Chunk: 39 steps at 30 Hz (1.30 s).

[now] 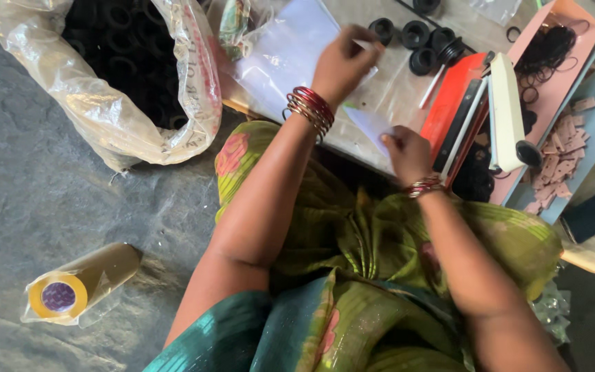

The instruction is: The person sits on the floor and repeatedly places black hair accessories into small clear plastic bags. They then use a handheld heat sealer to seal each bag and set it aside. The process is repeated for multiple units.

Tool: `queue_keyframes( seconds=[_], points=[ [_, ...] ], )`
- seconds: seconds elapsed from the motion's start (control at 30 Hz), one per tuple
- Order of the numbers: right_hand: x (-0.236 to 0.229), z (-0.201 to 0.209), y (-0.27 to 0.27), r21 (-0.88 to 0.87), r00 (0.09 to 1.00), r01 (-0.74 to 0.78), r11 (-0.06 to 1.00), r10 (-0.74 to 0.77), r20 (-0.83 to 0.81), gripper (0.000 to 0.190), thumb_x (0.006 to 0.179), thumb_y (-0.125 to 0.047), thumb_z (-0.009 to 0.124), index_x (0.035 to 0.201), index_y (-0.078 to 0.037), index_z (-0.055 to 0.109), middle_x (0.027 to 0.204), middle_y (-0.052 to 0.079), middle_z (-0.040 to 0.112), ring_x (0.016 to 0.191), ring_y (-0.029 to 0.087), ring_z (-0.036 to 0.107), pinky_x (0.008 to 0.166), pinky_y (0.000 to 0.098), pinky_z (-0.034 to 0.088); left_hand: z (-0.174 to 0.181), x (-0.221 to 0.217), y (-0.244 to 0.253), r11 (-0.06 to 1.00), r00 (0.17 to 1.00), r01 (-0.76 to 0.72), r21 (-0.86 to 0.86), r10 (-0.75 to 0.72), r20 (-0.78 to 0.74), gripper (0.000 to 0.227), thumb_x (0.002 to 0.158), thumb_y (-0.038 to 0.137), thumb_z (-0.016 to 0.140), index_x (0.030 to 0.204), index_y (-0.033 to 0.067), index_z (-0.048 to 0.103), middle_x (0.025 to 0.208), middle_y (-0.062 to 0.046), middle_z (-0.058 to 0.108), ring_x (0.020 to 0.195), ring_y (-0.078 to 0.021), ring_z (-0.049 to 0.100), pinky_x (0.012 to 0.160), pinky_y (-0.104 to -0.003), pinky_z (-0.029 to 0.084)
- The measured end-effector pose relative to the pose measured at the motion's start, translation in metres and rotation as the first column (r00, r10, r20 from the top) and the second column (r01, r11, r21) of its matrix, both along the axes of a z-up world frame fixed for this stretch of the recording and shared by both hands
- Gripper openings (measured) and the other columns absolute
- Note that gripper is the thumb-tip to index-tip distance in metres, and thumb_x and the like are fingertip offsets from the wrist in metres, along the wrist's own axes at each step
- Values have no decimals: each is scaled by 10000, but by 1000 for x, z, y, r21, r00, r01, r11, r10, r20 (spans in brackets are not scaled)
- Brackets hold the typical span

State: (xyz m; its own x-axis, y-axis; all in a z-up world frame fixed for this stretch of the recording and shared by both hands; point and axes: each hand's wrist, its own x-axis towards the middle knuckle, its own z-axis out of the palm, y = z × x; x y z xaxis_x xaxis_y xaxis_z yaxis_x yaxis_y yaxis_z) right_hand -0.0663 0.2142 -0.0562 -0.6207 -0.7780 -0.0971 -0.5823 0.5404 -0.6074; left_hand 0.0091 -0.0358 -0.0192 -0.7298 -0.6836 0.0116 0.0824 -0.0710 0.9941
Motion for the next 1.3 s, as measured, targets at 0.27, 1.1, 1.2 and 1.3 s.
queue_keyframes(
  seconds=[0.27, 1.1, 1.2, 1.3],
  points=[
    [-8, 62, 7, -190, 969, -53, 980, 97, 229, 111, 1009, -66, 615, 1034, -17, 711, 903, 81, 722, 828, 137, 652, 771, 290, 516, 10, 12, 19, 617, 738, 675, -403, -560, 377, 482, 818, 433, 831, 1132, 80, 736, 935, -107, 791, 862, -236, 763, 781, -363, 572],
    [5, 40, -11, -344, 540, 685, 643, -131, 831, 178, 970, -61, 689, 1088, -58, 555, 961, 46, 660, 812, 148, 700, 703, 306, 588, 29, 0, 73, 688, 899, 415, -596, -207, 387, 297, 657, 267, 867, 686, 72, 645, 722, -111, 674, 699, -329, 666, 625, -455, 513],
    [2, 29, -11, -349, 574, 700, 624, -200, 794, 207, 936, -7, 684, 1081, -53, 544, 938, 53, 650, 784, 150, 689, 676, 312, 586, 25, -2, 77, 728, 873, 436, -529, -200, 445, 284, 700, 261, 853, 712, 74, 639, 739, -107, 672, 738, -329, 666, 659, -461, 510],
    [1, 25, -13, -383, 697, 636, 670, -287, 657, 226, 926, 35, 676, 1067, -31, 513, 939, 60, 614, 777, 155, 696, 651, 307, 597, 20, -2, 77, 779, 904, 351, -520, -138, 404, 263, 759, 245, 825, 775, 72, 628, 779, -112, 674, 764, -335, 668, 687, -460, 515]
  ],
)
